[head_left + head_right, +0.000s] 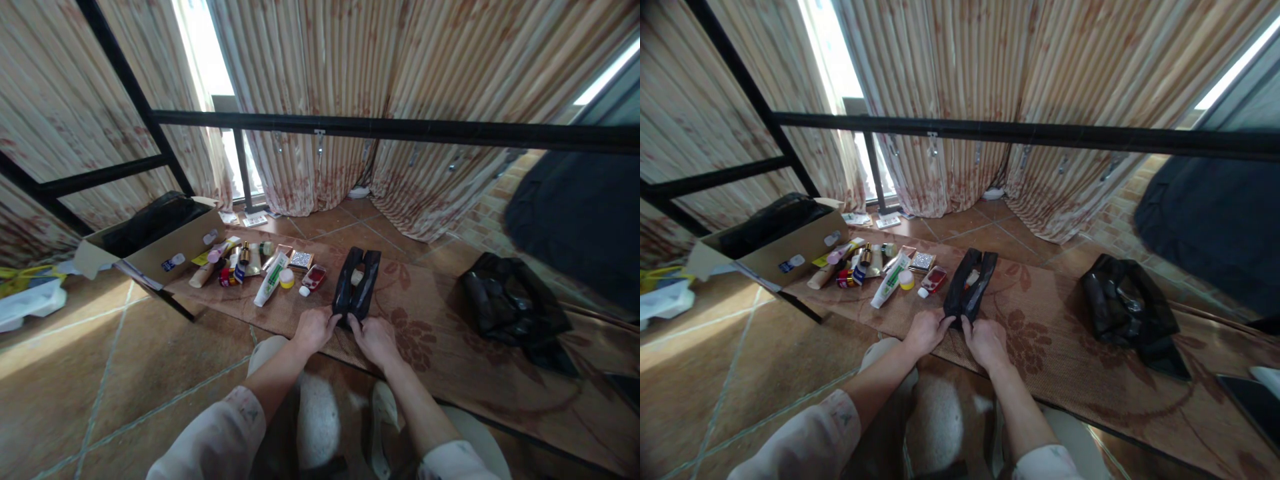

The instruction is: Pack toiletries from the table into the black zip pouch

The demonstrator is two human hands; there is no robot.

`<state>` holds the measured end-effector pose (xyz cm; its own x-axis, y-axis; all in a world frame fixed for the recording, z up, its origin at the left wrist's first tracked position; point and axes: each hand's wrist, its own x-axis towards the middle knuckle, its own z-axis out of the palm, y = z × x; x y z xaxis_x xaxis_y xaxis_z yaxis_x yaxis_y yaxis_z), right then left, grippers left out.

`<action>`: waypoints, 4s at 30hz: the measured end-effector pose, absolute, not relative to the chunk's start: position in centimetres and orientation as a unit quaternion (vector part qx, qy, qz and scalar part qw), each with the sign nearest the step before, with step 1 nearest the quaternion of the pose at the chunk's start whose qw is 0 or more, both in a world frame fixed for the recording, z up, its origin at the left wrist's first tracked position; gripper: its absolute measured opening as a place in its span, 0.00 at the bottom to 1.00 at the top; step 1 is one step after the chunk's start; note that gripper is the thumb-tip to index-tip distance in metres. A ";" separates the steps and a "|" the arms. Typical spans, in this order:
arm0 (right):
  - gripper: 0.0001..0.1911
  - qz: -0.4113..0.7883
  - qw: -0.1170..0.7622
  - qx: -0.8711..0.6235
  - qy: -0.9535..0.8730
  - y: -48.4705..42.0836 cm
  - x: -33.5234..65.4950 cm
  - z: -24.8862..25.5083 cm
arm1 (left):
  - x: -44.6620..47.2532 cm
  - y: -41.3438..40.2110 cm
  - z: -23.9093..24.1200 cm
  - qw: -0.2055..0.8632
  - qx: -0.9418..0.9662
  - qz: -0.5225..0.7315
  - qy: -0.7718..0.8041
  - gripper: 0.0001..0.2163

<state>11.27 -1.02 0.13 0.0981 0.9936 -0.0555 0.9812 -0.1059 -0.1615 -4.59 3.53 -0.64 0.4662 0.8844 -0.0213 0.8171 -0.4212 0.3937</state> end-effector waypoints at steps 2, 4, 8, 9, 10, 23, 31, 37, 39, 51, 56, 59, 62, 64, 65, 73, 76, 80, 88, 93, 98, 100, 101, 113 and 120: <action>0.35 0.074 0.039 -0.743 -0.664 -1.0 11.3 0.2 | -4.6 3.5 -0.7 0.179 0.836 0.094 0.510 0.17; 0.34 0.081 0.044 -0.744 -0.662 -1.0 11.4 0.2 | -4.6 3.4 -0.7 0.176 0.830 0.094 0.520 0.17; 0.33 0.116 0.052 -0.741 -0.659 -1.0 12.0 0.2 | -4.6 3.4 -0.8 0.165 0.820 0.083 0.542 0.18; 0.34 0.123 0.047 -0.742 -0.657 -1.0 12.1 0.1 | -4.6 3.4 -0.8 0.163 0.820 0.076 0.543 0.19; 0.34 0.127 0.040 -0.742 -0.657 -1.0 12.2 0.0 | -4.7 3.4 -0.9 0.162 0.821 0.069 0.544 0.19; 0.23 0.163 0.024 -0.756 -0.634 -0.7 12.2 -0.7 | -4.4 3.6 -1.1 0.165 0.816 0.023 0.554 0.14; 0.19 0.176 0.034 -0.765 -0.619 -0.6 11.9 -0.7 | -4.2 3.6 -1.3 0.156 0.822 0.027 0.547 0.13; 0.23 0.172 0.024 -0.771 -0.613 -0.6 11.9 -0.4 | -4.4 3.7 -1.3 0.150 0.820 0.020 0.551 0.12; 0.23 0.176 0.010 -0.771 -0.612 -0.6 11.9 -0.3 | -4.5 3.8 -1.4 0.153 0.812 0.024 0.562 0.12; 0.21 0.184 -0.011 -0.765 -0.617 -0.5 11.9 -0.2 | -4.6 4.3 -1.6 0.192 0.807 0.038 0.558 0.09; 0.20 0.181 0.004 -0.761 -0.623 -0.5 12.0 -0.5 | -4.6 4.3 -1.6 0.192 0.813 0.036 0.549 0.09; 0.21 0.177 -0.003 -0.760 -0.625 -0.5 12.0 -0.5 | -4.5 4.2 -1.6 0.176 0.812 0.028 0.556 0.10; 0.21 0.178 -0.010 -0.760 -0.625 -0.6 11.9 -0.5 | -4.3 4.2 -1.6 0.165 0.811 0.019 0.561 0.10; 0.20 0.183 -0.010 -0.759 -0.625 -0.6 11.8 -0.4 | -4.2 4.2 -1.5 0.160 0.811 0.011 0.563 0.11; 0.20 0.184 -0.009 -0.758 -0.625 -0.6 11.7 -0.4 | -4.2 4.1 -1.5 0.158 0.811 0.007 0.563 0.11; 0.20 0.184 -0.008 -0.755 -0.630 -0.6 11.8 -0.3 | -4.3 4.2 -1.5 0.147 0.824 0.006 0.548 0.11; 0.22 0.179 -0.004 -0.755 -0.631 -0.6 11.8 -0.2 | -4.5 4.2 -1.5 0.146 0.830 0.007 0.539 0.11; 0.26 0.172 0.009 -0.750 -0.639 -0.7 11.8 -0.1 | -4.6 4.3 -1.5 0.150 0.832 0.010 0.534 0.11; 0.25 0.173 0.007 -0.756 -0.631 -0.5 11.7 -0.3 | -4.5 4.2 -1.3 0.156 0.826 0.007 0.542 0.11; 0.23 0.169 0.022 -0.751 -0.638 -0.6 11.6 -0.2 | -4.6 4.2 -1.3 0.159 0.824 0.015 0.544 0.10; 0.23 0.176 0.025 -0.748 -0.639 -0.7 11.6 -0.1 | -4.6 4.1 -1.4 0.161 0.826 0.025 0.540 0.10; 0.23 0.178 0.021 -0.750 -0.637 -0.6 11.6 -0.1 | -4.7 4.1 -1.4 0.163 0.827 0.029 0.538 0.10; 0.24 0.177 0.021 -0.750 -0.637 -0.6 11.6 -0.2 | -4.7 4.1 -1.4 0.165 0.826 0.030 0.538 0.10; 0.23 0.178 0.027 -0.750 -0.637 -0.6 11.6 0.0 | -4.7 4.2 -1.4 0.161 0.824 0.027 0.543 0.10; 0.25 0.169 0.016 -0.749 -0.640 -0.7 11.6 0.1 | -4.8 4.2 -1.5 0.162 0.828 0.026 0.536 0.11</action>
